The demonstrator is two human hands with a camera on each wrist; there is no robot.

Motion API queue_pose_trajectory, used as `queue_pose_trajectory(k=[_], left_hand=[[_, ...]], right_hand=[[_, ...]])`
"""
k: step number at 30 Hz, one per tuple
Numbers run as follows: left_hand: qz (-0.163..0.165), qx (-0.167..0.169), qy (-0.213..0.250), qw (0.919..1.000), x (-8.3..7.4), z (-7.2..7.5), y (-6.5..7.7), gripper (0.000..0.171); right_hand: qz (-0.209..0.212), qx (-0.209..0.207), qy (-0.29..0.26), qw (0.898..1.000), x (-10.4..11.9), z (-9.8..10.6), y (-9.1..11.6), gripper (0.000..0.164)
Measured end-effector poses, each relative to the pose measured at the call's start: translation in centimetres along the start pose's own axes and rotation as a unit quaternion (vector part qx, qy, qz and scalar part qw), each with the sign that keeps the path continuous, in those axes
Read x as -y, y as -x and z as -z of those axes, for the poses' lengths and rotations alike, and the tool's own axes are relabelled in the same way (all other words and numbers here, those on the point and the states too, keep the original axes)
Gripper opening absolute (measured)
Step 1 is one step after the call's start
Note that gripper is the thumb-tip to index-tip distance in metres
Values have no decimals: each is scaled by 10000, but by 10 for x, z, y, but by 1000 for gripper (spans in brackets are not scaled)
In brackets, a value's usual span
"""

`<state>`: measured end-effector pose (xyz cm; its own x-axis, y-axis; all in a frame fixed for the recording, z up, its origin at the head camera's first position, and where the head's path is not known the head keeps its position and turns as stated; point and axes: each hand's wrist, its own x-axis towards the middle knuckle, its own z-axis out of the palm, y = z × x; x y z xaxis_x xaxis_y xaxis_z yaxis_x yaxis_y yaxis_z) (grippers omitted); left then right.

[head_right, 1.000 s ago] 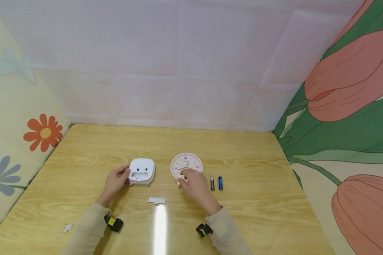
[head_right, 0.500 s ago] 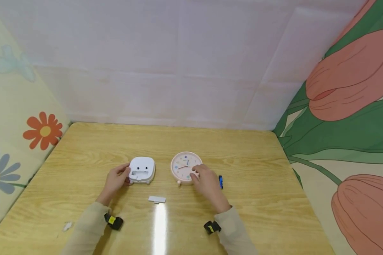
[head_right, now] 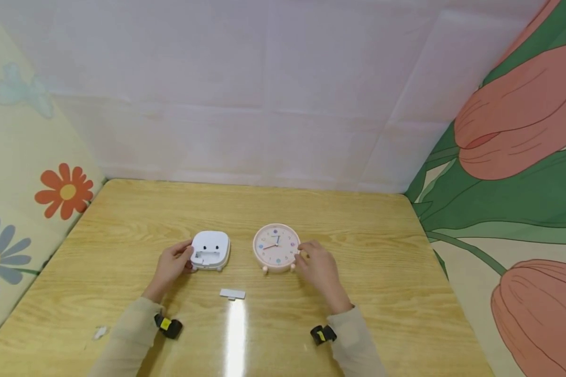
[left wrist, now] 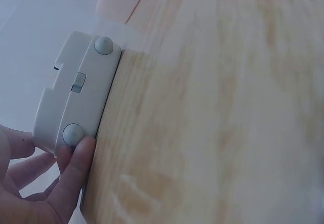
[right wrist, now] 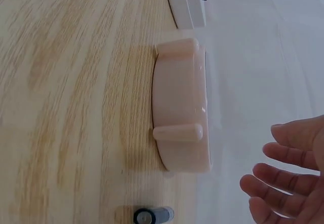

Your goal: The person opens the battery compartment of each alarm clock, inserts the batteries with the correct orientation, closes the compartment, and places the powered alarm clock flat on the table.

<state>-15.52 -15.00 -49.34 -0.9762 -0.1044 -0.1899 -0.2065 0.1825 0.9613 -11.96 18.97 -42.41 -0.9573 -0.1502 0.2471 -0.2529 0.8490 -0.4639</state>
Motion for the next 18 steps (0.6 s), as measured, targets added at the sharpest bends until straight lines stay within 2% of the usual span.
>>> queue_pose_trajectory(k=[13, 18], left_hand=[[-45, -39, 25, 10000, 0, 0, -1, 36], [-23, -60, -70, 10000, 1, 0, 0, 35]], right_hand=[[96, -321, 15, 9994, -22, 7, 4, 18], [-93, -255, 61, 9996, -32, 8, 7, 18]])
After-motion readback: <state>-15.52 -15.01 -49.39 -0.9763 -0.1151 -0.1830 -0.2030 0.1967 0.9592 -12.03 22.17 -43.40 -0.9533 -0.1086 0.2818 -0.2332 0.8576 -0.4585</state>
